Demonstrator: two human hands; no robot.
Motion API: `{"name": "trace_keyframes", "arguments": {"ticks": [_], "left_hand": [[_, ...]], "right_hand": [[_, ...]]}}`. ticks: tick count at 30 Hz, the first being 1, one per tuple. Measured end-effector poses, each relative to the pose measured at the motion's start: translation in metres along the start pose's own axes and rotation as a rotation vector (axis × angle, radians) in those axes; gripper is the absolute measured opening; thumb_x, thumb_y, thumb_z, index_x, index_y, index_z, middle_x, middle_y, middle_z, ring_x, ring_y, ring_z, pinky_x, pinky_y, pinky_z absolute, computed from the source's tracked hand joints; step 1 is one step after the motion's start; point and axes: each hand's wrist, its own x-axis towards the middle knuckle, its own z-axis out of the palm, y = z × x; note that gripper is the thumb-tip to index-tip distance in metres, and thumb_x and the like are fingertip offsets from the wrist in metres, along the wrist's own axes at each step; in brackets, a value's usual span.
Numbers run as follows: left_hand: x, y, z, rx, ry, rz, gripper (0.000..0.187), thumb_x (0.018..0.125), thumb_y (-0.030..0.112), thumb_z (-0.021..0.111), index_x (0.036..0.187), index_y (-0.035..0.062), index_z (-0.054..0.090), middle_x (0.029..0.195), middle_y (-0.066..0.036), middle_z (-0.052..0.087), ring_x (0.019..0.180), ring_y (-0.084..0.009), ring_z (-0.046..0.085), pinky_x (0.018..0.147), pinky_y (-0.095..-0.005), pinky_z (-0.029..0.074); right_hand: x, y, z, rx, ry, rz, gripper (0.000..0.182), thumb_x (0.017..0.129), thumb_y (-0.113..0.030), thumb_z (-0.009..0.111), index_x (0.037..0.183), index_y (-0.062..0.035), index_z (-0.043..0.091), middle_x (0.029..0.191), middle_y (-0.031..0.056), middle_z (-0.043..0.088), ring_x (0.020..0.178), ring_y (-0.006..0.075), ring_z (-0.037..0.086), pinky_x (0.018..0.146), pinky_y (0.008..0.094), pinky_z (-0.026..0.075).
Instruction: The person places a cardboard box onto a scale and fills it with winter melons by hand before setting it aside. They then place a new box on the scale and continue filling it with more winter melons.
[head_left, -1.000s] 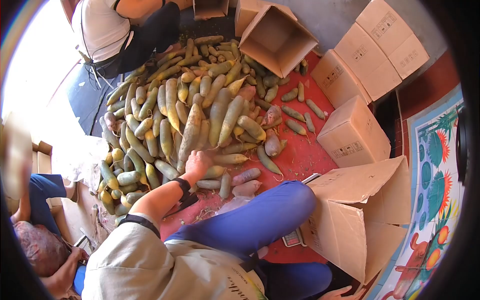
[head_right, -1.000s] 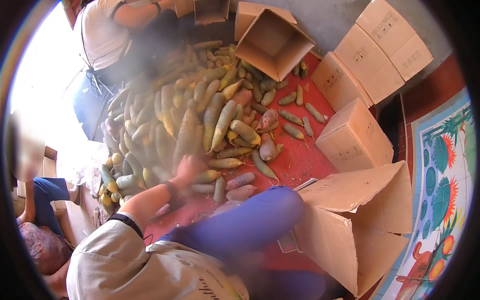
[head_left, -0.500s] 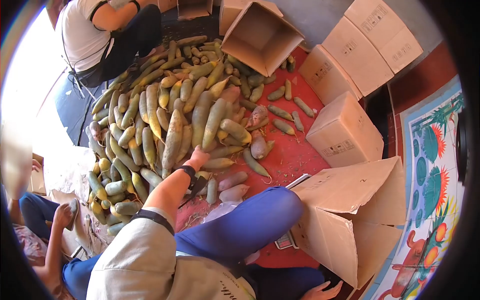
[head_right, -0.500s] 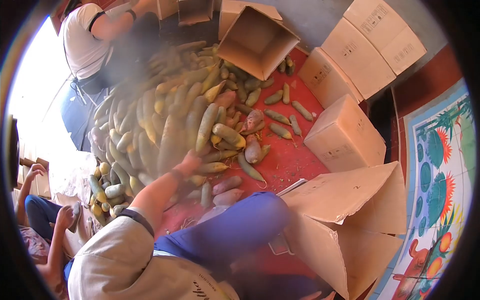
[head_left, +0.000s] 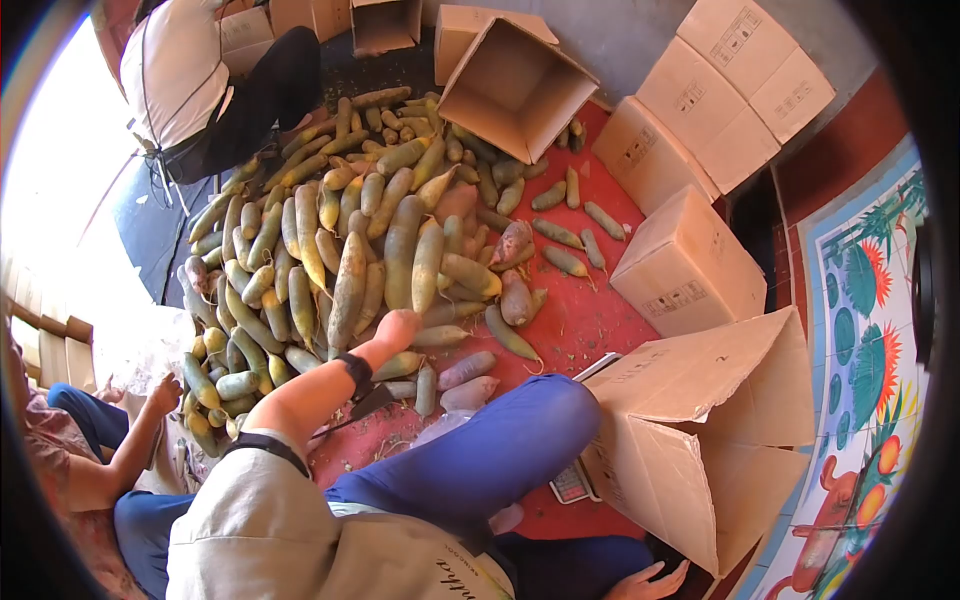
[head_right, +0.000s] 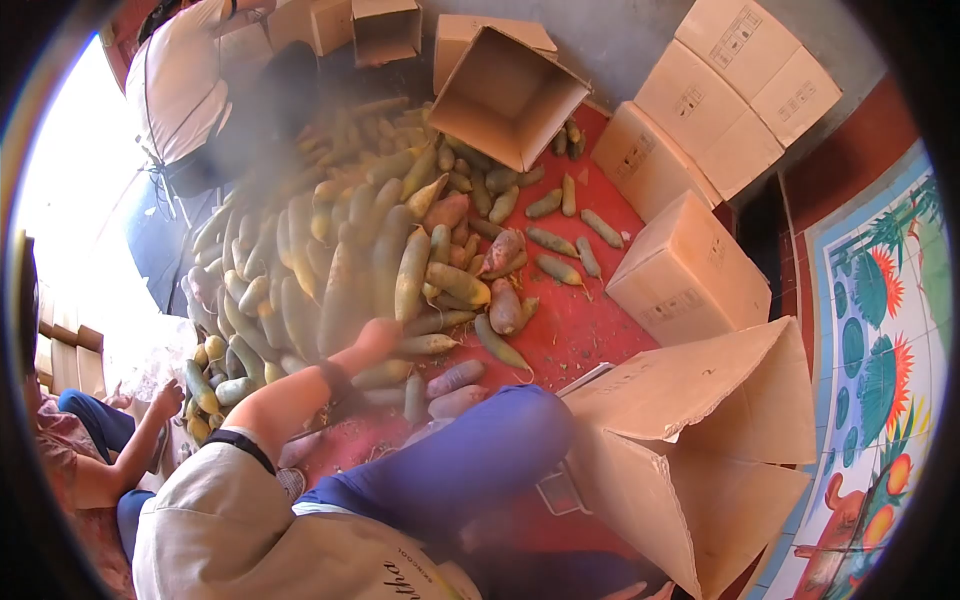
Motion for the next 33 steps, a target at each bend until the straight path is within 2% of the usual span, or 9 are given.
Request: {"name": "trace_keyframes", "arguments": {"ticks": [5, 9, 15, 17, 19, 23, 25, 29, 33], "left_hand": [[-0.042, 0.033, -0.038, -0.543, 0.004, -0.119, 0.022, 0.081, 0.018, 0.047, 0.071, 0.0038, 0.06, 0.074, -0.015, 0.06, 0.071, -0.0311, 0.059, 0.066, -0.0386, 0.046], [-0.061, 0.037, -0.043, -0.478, 0.117, 0.008, 0.027, 0.083, 0.022, 0.047, 0.069, 0.0036, 0.061, 0.068, -0.016, 0.059, 0.068, -0.0297, 0.058, 0.065, -0.0379, 0.045], [-0.069, 0.045, -0.056, -0.722, -0.09, -0.14, 0.025, 0.084, 0.017, 0.048, 0.066, 0.0024, 0.059, 0.056, -0.007, 0.054, 0.046, -0.0135, 0.052, 0.044, -0.028, 0.041], [-0.075, 0.057, -0.067, -0.515, 0.051, 0.251, 0.026, 0.085, 0.018, 0.047, 0.066, 0.0021, 0.058, 0.054, -0.006, 0.051, 0.047, -0.0128, 0.051, 0.045, -0.0282, 0.041], [-0.071, 0.072, -0.073, -0.856, -0.121, -0.083, 0.025, 0.084, 0.017, 0.047, 0.068, 0.0019, 0.058, 0.054, -0.005, 0.05, 0.049, -0.0126, 0.051, 0.046, -0.0282, 0.041], [-0.079, 0.135, -0.141, -0.768, 0.014, 0.159, 0.026, 0.086, 0.018, 0.046, 0.068, 0.0021, 0.055, 0.055, -0.004, 0.049, 0.05, -0.0129, 0.048, 0.049, -0.0281, 0.04], [-0.081, 0.161, -0.184, -0.736, -0.091, 0.315, 0.014, 0.069, 0.014, 0.057, 0.079, 0.0048, 0.052, 0.073, -0.01, 0.053, 0.066, -0.0301, 0.052, 0.057, -0.0359, 0.043], [-0.093, 0.221, -0.256, -0.946, -0.047, 0.405, 0.026, 0.089, 0.017, 0.045, 0.067, 0.0041, 0.053, 0.058, -0.002, 0.049, 0.053, -0.0093, 0.046, 0.05, -0.0252, 0.038], [-0.114, 0.259, -0.307, -1.188, -0.249, 0.336, 0.023, 0.09, 0.017, 0.046, 0.073, 0.0045, 0.056, 0.062, 0.002, 0.051, 0.054, -0.0058, 0.044, 0.049, -0.0225, 0.036]], "right_hand": [[0.001, -0.004, -0.005, 0.044, 0.038, 0.031, 0.046, 0.091, -0.035, 0.046, 0.11, 0.0068, 0.052, 0.106, 0.024, 0.055, 0.096, 0.0389, 0.053, 0.085, 0.0465, 0.042], [-0.001, -0.004, -0.007, 0.063, 0.057, 0.078, 0.044, 0.091, -0.034, 0.047, 0.111, 0.0044, 0.053, 0.106, 0.0226, 0.055, 0.097, 0.0381, 0.053, 0.086, 0.0461, 0.041], [-0.002, -0.002, -0.013, 0.087, 0.116, 0.096, 0.042, 0.091, -0.033, 0.047, 0.111, 0.0037, 0.054, 0.107, 0.0218, 0.055, 0.098, 0.0372, 0.053, 0.087, 0.0458, 0.041], [-0.002, -0.002, -0.025, 0.087, 0.108, 0.094, 0.041, 0.091, -0.032, 0.047, 0.11, 0.0038, 0.054, 0.108, 0.0218, 0.055, 0.099, 0.0371, 0.053, 0.087, 0.0457, 0.04], [0.006, -0.009, -0.033, 0.124, 0.146, 0.105, 0.04, 0.091, -0.031, 0.047, 0.11, 0.0041, 0.054, 0.109, 0.0218, 0.055, 0.101, 0.0369, 0.052, 0.088, 0.0454, 0.04], [0.025, -0.018, -0.053, 0.161, 0.214, 0.094, 0.039, 0.092, -0.03, 0.047, 0.109, 0.0043, 0.054, 0.11, 0.0212, 0.054, 0.102, 0.0361, 0.051, 0.089, 0.045, 0.039], [0.037, -0.028, -0.064, 0.271, 0.244, 0.056, 0.04, 0.092, -0.031, 0.047, 0.109, 0.0045, 0.053, 0.109, 0.021, 0.055, 0.1, 0.0361, 0.052, 0.087, 0.0445, 0.04], [0.04, -0.036, -0.066, 0.393, 0.18, -0.016, 0.026, 0.09, -0.012, 0.044, 0.11, 0.0057, 0.049, 0.12, 0.0205, 0.048, 0.112, 0.0337, 0.045, 0.096, 0.0447, 0.033], [0.057, -0.072, -0.083, 0.621, 0.031, -0.143, 0.031, 0.086, -0.014, 0.049, 0.11, 0.0052, 0.047, 0.12, 0.022, 0.048, 0.109, 0.0367, 0.045, 0.094, 0.0454, 0.034]]}}
